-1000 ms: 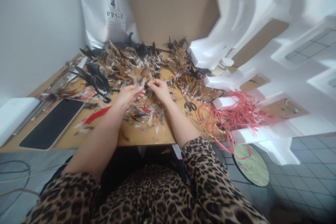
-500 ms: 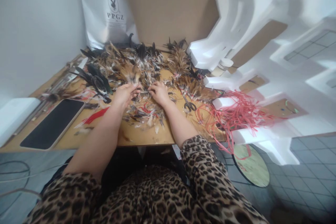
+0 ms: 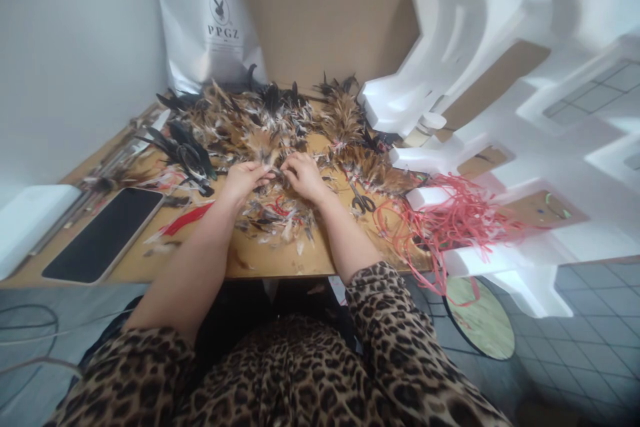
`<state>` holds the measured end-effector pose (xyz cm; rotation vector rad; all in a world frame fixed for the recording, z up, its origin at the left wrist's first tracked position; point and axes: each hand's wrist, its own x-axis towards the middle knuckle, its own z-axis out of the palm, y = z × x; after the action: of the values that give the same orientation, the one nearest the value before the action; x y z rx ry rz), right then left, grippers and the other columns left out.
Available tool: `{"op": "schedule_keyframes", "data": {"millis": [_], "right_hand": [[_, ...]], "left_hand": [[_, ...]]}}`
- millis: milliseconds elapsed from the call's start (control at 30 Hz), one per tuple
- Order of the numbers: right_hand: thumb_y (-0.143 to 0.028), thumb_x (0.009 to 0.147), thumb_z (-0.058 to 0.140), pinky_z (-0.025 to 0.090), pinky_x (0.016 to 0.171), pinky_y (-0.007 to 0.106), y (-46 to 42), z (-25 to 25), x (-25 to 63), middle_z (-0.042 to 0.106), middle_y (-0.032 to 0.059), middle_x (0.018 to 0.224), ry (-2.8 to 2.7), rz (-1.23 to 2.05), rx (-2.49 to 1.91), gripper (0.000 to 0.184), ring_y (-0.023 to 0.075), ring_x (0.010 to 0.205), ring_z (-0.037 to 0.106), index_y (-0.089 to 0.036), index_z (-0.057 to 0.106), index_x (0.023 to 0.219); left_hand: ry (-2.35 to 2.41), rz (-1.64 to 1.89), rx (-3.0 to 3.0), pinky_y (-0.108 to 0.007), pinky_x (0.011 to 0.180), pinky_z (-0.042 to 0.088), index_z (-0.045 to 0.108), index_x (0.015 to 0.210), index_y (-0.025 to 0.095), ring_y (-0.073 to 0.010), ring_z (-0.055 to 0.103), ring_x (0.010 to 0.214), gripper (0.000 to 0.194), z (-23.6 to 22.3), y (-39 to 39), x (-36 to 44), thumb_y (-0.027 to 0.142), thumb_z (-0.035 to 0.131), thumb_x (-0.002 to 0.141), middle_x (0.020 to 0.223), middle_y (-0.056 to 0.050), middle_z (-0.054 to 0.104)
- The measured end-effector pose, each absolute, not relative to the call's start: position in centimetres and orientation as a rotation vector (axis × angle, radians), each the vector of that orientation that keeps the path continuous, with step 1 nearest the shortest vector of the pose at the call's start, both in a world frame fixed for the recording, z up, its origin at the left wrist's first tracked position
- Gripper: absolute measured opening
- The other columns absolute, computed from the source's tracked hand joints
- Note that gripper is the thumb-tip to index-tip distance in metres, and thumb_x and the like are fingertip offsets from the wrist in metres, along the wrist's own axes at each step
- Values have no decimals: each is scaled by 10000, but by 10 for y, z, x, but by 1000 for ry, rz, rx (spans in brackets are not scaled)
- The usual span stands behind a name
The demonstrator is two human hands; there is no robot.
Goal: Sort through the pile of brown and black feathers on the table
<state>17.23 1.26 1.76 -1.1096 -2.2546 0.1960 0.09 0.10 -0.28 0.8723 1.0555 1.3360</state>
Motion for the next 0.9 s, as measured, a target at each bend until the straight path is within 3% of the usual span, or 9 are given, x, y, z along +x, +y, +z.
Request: {"op": "schedule_keyframes", "data": {"millis": [200, 400, 500, 667, 900], "right_hand": [[-287, 797, 544, 372, 914, 333, 17, 12, 168, 602, 64, 985, -1901, 306, -1051, 169, 186, 987, 514, -181, 619, 904], [-369, 702, 635, 461, 730, 285, 19, 5, 154, 633, 22, 767, -1469, 880, -1004, 239, 131, 701, 562, -157, 619, 812], [-382, 638, 689, 466, 750, 281, 14, 7, 144, 643, 8, 761, -1418, 1017, -917, 269, 122, 708, 570, -161, 623, 778], [-422, 585, 718, 462, 783, 282, 11, 7, 136, 644, 0, 764, -1338, 1016, -922, 321, 124, 740, 567, -167, 618, 752], [-428, 627, 684, 448, 712, 248, 8, 5, 133, 592, -17, 711, -1317, 926, -968, 296, 107, 683, 523, -176, 598, 757]], "left_hand": [[849, 1428, 609, -123, 547, 500, 660, 695, 80, -86, 650, 623, 17, 4, 2, -1, 68, 660, 708, 669, -60, 678], [629, 1434, 307, -109, 572, 506, 638, 761, 134, -77, 661, 677, 88, 9, 3, -5, 78, 577, 793, 664, -8, 665], [583, 1381, 336, -122, 573, 508, 637, 775, 131, -80, 660, 674, 100, 7, 1, -1, 98, 552, 816, 679, -11, 670], [581, 1328, 456, -148, 566, 504, 641, 811, 127, -85, 657, 675, 83, 5, -4, 7, 85, 571, 796, 748, -23, 687], [627, 1352, 541, -158, 609, 497, 654, 800, 133, -90, 659, 733, 67, 5, -4, 8, 94, 630, 751, 794, -31, 697]]}}
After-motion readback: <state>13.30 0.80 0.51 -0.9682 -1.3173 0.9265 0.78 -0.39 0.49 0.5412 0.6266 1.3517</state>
